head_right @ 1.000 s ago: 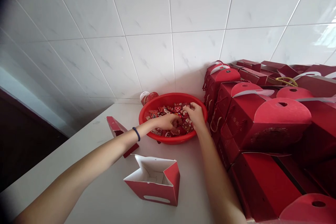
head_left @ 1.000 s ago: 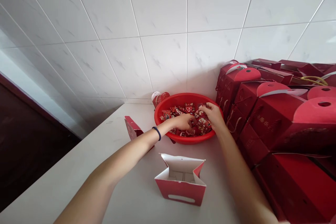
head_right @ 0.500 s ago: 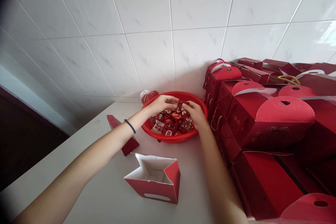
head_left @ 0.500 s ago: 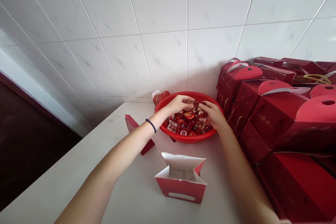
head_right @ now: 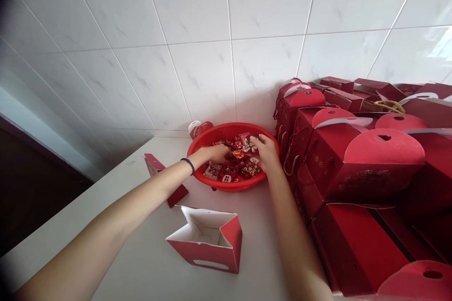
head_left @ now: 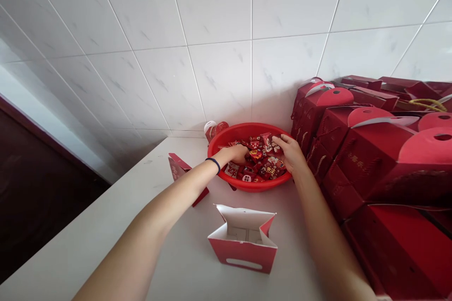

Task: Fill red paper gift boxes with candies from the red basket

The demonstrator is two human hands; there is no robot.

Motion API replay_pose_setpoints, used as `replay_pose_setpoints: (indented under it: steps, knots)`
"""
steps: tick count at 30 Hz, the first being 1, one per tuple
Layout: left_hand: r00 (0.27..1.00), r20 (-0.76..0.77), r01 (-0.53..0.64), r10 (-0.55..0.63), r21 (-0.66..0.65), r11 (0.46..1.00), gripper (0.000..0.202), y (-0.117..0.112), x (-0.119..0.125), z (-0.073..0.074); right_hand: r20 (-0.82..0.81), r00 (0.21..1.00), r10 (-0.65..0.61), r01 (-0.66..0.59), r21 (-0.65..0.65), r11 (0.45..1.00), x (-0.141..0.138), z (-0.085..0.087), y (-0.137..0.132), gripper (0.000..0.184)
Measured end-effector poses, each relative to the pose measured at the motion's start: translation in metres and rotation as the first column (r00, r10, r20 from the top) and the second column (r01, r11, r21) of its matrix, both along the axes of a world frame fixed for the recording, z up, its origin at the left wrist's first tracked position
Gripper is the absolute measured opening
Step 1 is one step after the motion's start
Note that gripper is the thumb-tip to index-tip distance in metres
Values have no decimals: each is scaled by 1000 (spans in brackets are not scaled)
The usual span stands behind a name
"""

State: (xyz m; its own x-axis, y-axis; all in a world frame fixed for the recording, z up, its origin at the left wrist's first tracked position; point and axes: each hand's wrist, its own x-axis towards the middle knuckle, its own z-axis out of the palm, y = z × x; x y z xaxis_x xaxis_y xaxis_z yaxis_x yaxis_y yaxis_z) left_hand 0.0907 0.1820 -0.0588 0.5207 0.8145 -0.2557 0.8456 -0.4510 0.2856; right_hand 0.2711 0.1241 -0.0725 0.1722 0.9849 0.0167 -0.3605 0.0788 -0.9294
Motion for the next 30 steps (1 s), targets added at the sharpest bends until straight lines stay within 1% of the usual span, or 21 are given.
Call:
replay_pose_setpoints:
  steps: [4,9,12,15,18,21,24,27,30]
  knots:
    - [988,-152,6,0,37,999,14,-6,12,-4,-29,998,-55,55,-1,999,2,-1,3,32]
    - [958,-285,4,7,38,999,30,-11,14,-4,-67,991,-119,119,-6,993,4,-2,6,30]
    - [950,-311,-13,24,36,999,34,-12,16,-4,-100,988,-115,117,14,993,3,-2,6,30]
    - [950,-313,-9,18,32,999,37,-13,16,-5,-150,984,-99,104,29,994,2,-1,6,30]
    - [950,-313,-8,9,7,1000,38,-13,13,-5,-189,975,-113,120,29,992,1,0,6,26]
    - [966,-259,-41,27,-50,998,33,-10,9,-6,-204,971,-123,127,5,992,1,1,7,23]
    - [989,-139,-67,51,-110,992,21,-5,5,-7,-199,974,-111,113,-2,994,1,-1,8,22]
    - [998,-37,-54,49,-136,989,14,-3,1,-7,-191,977,-89,97,30,995,2,-5,12,23]
    - [998,34,-38,45,-186,982,13,-6,0,-3,-187,980,-62,73,51,996,4,-9,15,24]
